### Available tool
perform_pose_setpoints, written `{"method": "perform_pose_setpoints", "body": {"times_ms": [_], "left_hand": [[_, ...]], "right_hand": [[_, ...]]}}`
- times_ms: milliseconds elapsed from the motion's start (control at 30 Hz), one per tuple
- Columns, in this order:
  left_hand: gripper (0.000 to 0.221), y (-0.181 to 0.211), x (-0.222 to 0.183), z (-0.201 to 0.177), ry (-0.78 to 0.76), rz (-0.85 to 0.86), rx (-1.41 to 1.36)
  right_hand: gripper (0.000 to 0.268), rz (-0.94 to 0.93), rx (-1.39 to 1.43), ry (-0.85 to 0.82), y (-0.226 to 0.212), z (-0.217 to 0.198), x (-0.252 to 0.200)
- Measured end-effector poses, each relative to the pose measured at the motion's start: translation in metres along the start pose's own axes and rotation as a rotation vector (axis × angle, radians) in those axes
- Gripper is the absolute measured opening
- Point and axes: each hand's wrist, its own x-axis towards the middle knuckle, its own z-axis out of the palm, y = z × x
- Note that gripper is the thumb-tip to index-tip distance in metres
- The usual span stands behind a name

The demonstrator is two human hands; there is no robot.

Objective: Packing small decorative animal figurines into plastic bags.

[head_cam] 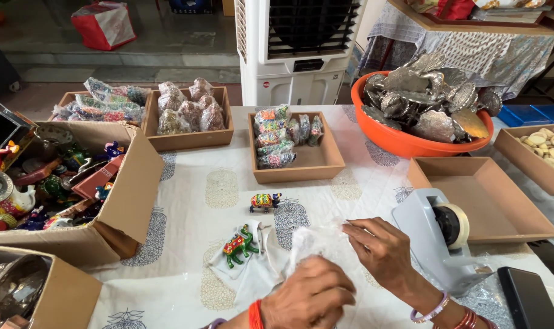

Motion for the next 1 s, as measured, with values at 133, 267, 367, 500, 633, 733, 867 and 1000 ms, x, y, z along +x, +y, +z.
{"method": "perform_pose_setpoints", "body": {"times_ms": [133,267,367,500,633,733,867,1000], "left_hand": [[0.027,-0.012,0.014,0.018,0.059,-0.55,-0.251],[0.041,-0.055,-0.006,0.03,0.175,-1.07,-0.465],[0.043,-0.067,-0.015,0.037,0.328,-0.983,-0.475],[0.046,-0.052,0.004,0.019,0.433,-1.052,-0.727],[0.045,-0.053,0.004,0.018,0.443,-1.075,-0.841],[0.042,-0.06,-0.005,0.027,0.468,-0.84,-0.705],[0.038,-0.056,-0.003,0.025,0.478,-0.899,-0.739],[0.035,-0.055,-0.002,0.025,0.459,-0.908,-0.685]], "right_hand": [[0.03,0.003,0.021,-0.03,-0.008,0.0,0.0],[0.039,-0.064,0.073,-0.061,-0.015,-0.002,0.0],[0.038,-0.087,0.115,-0.059,-0.017,0.003,-0.006],[0.036,-0.083,0.171,-0.077,-0.02,0.007,-0.012],[0.037,-0.073,0.238,-0.098,-0.026,-0.002,-0.006],[0.036,-0.116,0.371,-0.101,-0.019,-0.004,-0.009],[0.022,0.1,0.53,-0.197,-0.01,0.007,-0.018],[0.027,0.231,0.487,-0.207,-0.011,0.014,-0.014]]}}
